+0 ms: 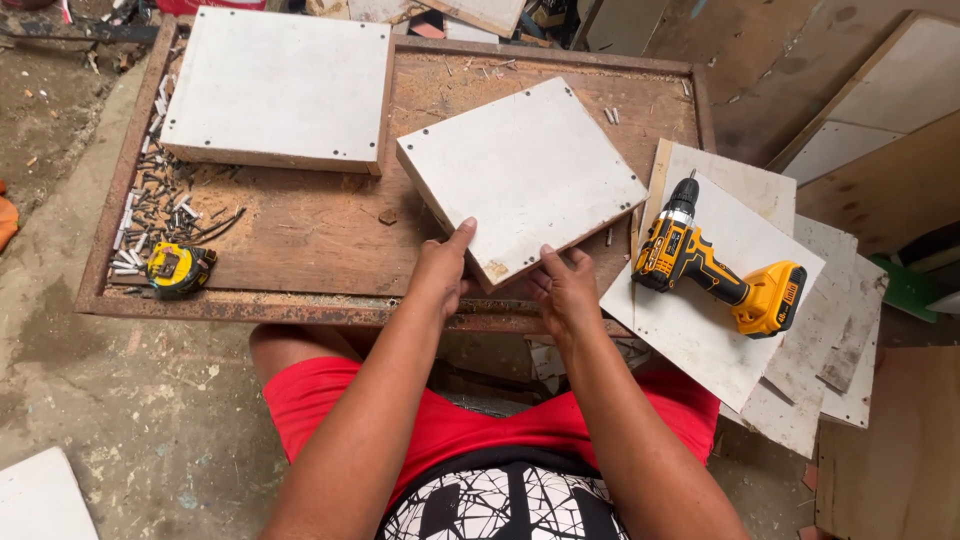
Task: Assembling a wooden structure by aligning panels and driving screws with a power drill.
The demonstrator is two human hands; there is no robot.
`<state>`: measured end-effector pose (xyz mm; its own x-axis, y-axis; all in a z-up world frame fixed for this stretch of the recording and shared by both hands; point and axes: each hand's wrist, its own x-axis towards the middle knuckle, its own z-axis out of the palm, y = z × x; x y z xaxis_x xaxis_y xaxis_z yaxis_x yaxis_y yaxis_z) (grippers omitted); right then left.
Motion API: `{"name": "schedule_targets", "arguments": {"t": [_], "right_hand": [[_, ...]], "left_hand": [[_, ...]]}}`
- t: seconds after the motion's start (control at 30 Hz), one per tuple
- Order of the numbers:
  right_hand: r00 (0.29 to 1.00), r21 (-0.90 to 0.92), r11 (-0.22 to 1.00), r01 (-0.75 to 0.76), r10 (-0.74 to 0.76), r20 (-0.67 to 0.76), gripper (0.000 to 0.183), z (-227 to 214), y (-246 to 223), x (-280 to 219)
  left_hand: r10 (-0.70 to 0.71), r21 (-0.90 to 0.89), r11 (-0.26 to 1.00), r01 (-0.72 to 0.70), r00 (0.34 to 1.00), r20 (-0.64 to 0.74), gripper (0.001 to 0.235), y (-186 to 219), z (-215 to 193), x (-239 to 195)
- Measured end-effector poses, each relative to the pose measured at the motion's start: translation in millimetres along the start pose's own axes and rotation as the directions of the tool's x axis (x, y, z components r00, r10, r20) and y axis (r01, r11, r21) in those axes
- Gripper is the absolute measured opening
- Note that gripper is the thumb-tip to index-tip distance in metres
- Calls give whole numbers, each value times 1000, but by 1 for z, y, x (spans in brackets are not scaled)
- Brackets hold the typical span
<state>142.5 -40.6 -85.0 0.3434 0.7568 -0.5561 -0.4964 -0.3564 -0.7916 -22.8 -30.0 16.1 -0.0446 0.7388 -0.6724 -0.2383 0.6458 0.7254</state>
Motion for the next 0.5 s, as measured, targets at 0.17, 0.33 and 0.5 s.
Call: {"name": "schedule_targets", "arguments": {"t": [0.17, 0.33, 0.5], "right_hand": [[998, -59, 997, 40, -37, 52, 76, -25, -8, 4], [994, -175, 982, 73, -58, 92, 73, -43, -7, 5], [995, -255, 965, 57, -35, 88, 84, -42, -4, -19]], "left_hand": [[-42, -9, 999, 43, 996, 84, 99, -41, 6, 39], [-107, -61, 992, 114, 989, 98, 99, -54, 8, 25], [-52, -67, 996, 54, 998, 33, 98, -75, 8, 36]]}}
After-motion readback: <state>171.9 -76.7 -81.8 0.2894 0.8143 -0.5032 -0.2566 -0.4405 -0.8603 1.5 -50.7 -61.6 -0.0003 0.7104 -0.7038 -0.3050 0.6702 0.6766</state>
